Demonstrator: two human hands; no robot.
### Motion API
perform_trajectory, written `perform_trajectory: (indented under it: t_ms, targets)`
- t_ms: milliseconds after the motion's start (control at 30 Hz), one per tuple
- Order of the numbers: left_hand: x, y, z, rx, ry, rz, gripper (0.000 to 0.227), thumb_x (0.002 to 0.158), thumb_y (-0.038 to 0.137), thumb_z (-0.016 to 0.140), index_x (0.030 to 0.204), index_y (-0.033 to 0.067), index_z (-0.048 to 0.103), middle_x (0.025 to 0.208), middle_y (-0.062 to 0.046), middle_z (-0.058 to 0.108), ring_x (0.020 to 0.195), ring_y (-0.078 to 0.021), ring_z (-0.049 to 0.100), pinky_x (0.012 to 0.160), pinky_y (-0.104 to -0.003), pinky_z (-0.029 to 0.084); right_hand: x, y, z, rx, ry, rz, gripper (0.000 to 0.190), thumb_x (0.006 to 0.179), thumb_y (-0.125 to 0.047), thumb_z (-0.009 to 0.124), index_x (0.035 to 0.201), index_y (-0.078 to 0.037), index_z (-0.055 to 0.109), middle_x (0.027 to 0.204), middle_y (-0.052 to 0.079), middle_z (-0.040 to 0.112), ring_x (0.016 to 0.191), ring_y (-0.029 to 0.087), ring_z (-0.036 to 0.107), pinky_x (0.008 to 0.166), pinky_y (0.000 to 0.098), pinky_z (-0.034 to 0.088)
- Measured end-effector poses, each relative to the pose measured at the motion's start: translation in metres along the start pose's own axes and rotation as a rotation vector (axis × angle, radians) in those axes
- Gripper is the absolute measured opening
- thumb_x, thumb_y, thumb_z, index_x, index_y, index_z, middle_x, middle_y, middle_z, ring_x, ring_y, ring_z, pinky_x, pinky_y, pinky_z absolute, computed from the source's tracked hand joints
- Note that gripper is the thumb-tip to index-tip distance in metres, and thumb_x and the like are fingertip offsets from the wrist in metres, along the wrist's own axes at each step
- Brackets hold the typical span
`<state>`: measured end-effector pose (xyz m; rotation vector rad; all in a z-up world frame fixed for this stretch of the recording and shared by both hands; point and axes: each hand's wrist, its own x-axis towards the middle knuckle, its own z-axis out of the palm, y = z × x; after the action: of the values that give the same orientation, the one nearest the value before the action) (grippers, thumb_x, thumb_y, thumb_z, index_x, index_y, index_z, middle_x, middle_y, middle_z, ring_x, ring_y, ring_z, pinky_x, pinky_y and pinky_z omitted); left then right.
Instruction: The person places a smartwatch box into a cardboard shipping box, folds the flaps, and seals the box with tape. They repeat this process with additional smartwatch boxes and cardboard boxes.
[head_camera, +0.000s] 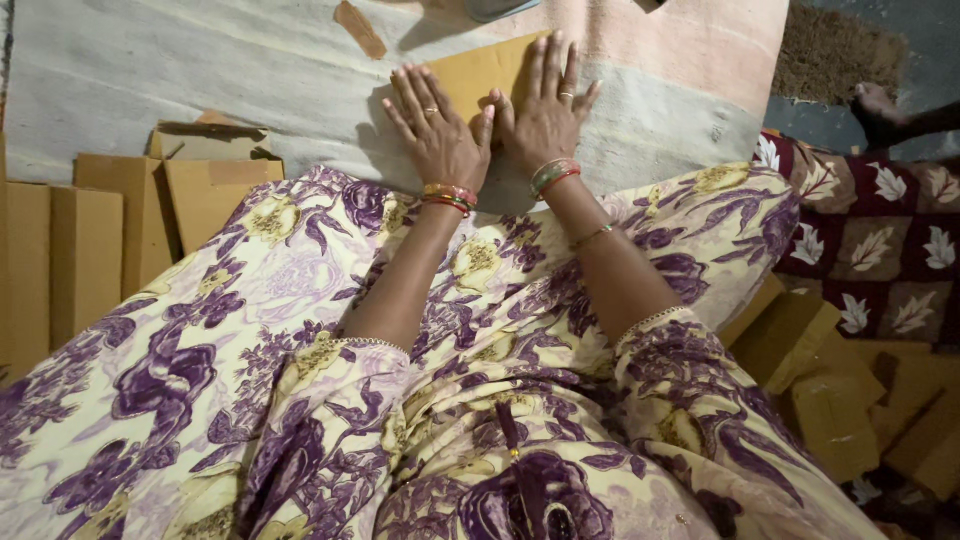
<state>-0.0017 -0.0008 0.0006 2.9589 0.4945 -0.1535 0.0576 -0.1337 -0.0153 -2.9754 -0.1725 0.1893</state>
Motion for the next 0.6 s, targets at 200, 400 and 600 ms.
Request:
perform_trajectory:
  t_ms: [200, 400, 600]
  targets:
    - [-0.001, -0.014, 0.014, -0.111, 0.099, 0.308, 0.061, 0.112, 0.041, 0.024, 0.166, 0.0147, 0.015, 0.174, -0.003, 0.015, 0.161, -0.0196, 0.009, 0.13, -0.054, -0.002, -0.01, -0.011, 0.007, -0.399, 0.682, -0.354, 0.063, 0.111, -0.056, 0.025, 0.167, -0.034, 0.006, 0.174, -0.002, -0.006, 0.161, 0.024, -0.011, 0.121, 0.0702, -0.015]
    - [0.004, -0.017, 0.027, -0.053, 0.157, 0.299, 0.066, 0.111, 0.042, 0.028, 0.165, 0.0071, 0.016, 0.173, -0.011, 0.011, 0.16, -0.0228, 0.008, 0.128, -0.054, -0.002, -0.006, -0.009, -0.02, -0.056, -0.056, -0.127, 0.078, 0.103, -0.068, 0.026, 0.168, -0.026, 0.01, 0.175, 0.001, 0.001, 0.16, 0.021, -0.004, 0.126, 0.062, -0.005]
    - [0.013, -0.025, 0.041, -0.187, 0.59, -0.03, 0.09, 0.098, 0.067, 0.039, 0.157, 0.0026, 0.019, 0.163, -0.025, 0.026, 0.152, -0.0343, 0.027, 0.125, -0.051, 0.026, 0.013, 0.005, -0.015, 0.148, -0.072, 0.105, 0.095, 0.1, -0.066, 0.043, 0.164, -0.006, 0.007, 0.172, 0.012, 0.012, 0.139, 0.032, 0.042, 0.113, 0.0469, 0.04]
